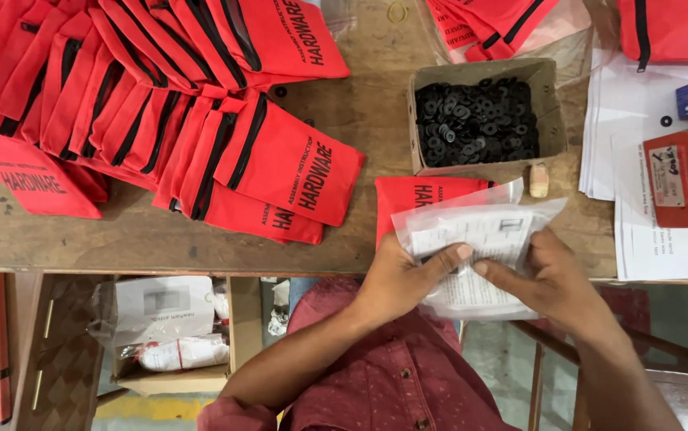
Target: Placing black washers and instruction sheets into small red hardware bags at a workstation.
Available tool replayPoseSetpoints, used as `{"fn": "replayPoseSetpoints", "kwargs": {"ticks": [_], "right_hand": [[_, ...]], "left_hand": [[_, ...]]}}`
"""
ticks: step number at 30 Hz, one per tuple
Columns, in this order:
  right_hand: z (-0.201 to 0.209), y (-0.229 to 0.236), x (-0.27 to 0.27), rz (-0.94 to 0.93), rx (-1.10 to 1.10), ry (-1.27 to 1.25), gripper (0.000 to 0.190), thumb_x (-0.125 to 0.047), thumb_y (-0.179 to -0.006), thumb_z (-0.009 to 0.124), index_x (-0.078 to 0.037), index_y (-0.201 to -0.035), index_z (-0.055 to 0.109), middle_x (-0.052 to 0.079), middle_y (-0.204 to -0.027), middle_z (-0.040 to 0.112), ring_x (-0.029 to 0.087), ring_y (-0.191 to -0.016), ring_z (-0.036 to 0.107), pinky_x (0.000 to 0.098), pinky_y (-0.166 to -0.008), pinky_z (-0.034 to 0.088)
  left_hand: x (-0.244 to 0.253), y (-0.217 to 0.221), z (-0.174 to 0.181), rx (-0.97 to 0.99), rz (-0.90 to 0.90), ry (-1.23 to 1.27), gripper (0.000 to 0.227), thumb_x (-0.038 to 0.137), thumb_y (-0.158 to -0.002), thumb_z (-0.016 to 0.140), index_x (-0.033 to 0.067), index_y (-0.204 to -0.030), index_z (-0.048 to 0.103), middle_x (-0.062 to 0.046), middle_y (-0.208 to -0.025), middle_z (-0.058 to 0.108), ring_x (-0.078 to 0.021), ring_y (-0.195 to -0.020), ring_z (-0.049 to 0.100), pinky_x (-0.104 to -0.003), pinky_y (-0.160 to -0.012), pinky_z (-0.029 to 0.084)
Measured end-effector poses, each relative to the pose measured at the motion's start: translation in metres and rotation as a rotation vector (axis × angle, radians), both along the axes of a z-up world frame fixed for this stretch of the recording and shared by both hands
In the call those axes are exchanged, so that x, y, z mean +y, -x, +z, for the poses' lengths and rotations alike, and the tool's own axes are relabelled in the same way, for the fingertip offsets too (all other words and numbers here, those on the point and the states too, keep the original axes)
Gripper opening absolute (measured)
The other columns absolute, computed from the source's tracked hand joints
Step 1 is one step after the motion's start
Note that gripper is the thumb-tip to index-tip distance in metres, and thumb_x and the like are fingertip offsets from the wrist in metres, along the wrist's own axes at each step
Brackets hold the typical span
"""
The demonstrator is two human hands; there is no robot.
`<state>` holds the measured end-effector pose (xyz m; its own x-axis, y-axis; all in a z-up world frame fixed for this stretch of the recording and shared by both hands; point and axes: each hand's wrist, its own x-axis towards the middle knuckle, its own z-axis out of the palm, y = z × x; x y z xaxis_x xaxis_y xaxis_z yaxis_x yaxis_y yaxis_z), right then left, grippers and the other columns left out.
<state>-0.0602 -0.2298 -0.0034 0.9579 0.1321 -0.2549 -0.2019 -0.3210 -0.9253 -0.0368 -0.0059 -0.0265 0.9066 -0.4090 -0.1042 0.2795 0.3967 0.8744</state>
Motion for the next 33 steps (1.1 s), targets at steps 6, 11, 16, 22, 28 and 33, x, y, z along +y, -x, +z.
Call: {"fn": "replayPoseSetpoints", "kwargs": {"ticks": [6, 11, 16, 22, 28, 33], "right_hand": [[-0.007, -0.004, -0.009, -0.122, 0.132, -0.147, 0.046, 0.000, -0.080, 0.076, 0.001, -0.123, 0.062, 0.011, -0.112, 0.075, 0.013, -0.100, 0.070, 0.0316, -0.084, 0.060], [-0.031, 0.001, -0.031, -0.191, 0.120, -0.398, 0.033, 0.006, -0.084, 0.072, 0.002, -0.116, 0.068, 0.016, -0.100, 0.078, 0.016, -0.083, 0.075, 0.0350, -0.070, 0.064], [-0.030, 0.004, -0.029, -0.024, 0.046, -0.579, 0.035, 0.017, -0.082, 0.068, -0.003, -0.109, 0.078, 0.019, -0.118, 0.065, 0.017, -0.100, 0.065, 0.0304, -0.078, 0.058], [-0.028, 0.016, -0.035, -0.003, 0.041, -0.883, 0.034, 0.023, -0.086, 0.060, -0.003, -0.090, 0.081, 0.020, -0.141, 0.053, 0.027, -0.124, 0.062, 0.0353, -0.097, 0.056], [-0.008, 0.019, -0.034, 0.170, -0.117, -0.545, 0.037, 0.006, -0.089, 0.067, -0.001, -0.125, 0.069, 0.024, -0.149, 0.053, 0.032, -0.126, 0.060, 0.0414, -0.101, 0.055], [-0.011, 0.035, -0.032, 0.307, -0.343, 0.176, 0.092, -0.015, -0.067, 0.090, 0.007, -0.145, 0.046, 0.024, -0.146, 0.051, 0.030, -0.130, 0.054, 0.0397, -0.105, 0.046]], "left_hand": [[0.002, -0.003, -0.002, -0.135, -0.073, -0.033, 0.034, 0.002, -0.102, 0.064, 0.0008, -0.136, 0.061, 0.001, -0.112, 0.070, -0.0052, -0.102, 0.062, -0.025, -0.087, 0.054], [0.003, -0.007, 0.009, 0.028, -0.126, 0.050, 0.036, -0.004, -0.093, 0.073, 0.0012, -0.128, 0.063, -0.003, -0.112, 0.071, -0.0099, -0.100, 0.066, -0.029, -0.087, 0.058], [0.005, -0.005, -0.012, -0.093, -0.106, 0.234, 0.024, -0.015, -0.087, 0.070, 0.0034, -0.102, 0.074, -0.009, -0.119, 0.074, -0.0158, -0.109, 0.072, -0.031, -0.098, 0.059], [0.025, -0.009, 0.015, -0.524, -0.158, 0.029, 0.032, -0.024, -0.074, 0.062, 0.0027, -0.087, 0.074, -0.011, -0.105, 0.075, -0.0207, -0.103, 0.074, -0.030, -0.093, 0.059], [0.029, -0.004, 0.006, -0.757, -0.195, -0.092, 0.025, -0.017, -0.068, 0.073, 0.0034, -0.083, 0.068, -0.006, -0.099, 0.073, -0.0197, -0.095, 0.075, -0.029, -0.078, 0.061], [0.026, 0.004, 0.024, -1.194, -0.254, -0.420, 0.016, -0.001, -0.078, 0.085, 0.0073, -0.086, 0.073, -0.004, -0.113, 0.073, -0.0233, -0.091, 0.068, -0.038, -0.074, 0.056]]}}
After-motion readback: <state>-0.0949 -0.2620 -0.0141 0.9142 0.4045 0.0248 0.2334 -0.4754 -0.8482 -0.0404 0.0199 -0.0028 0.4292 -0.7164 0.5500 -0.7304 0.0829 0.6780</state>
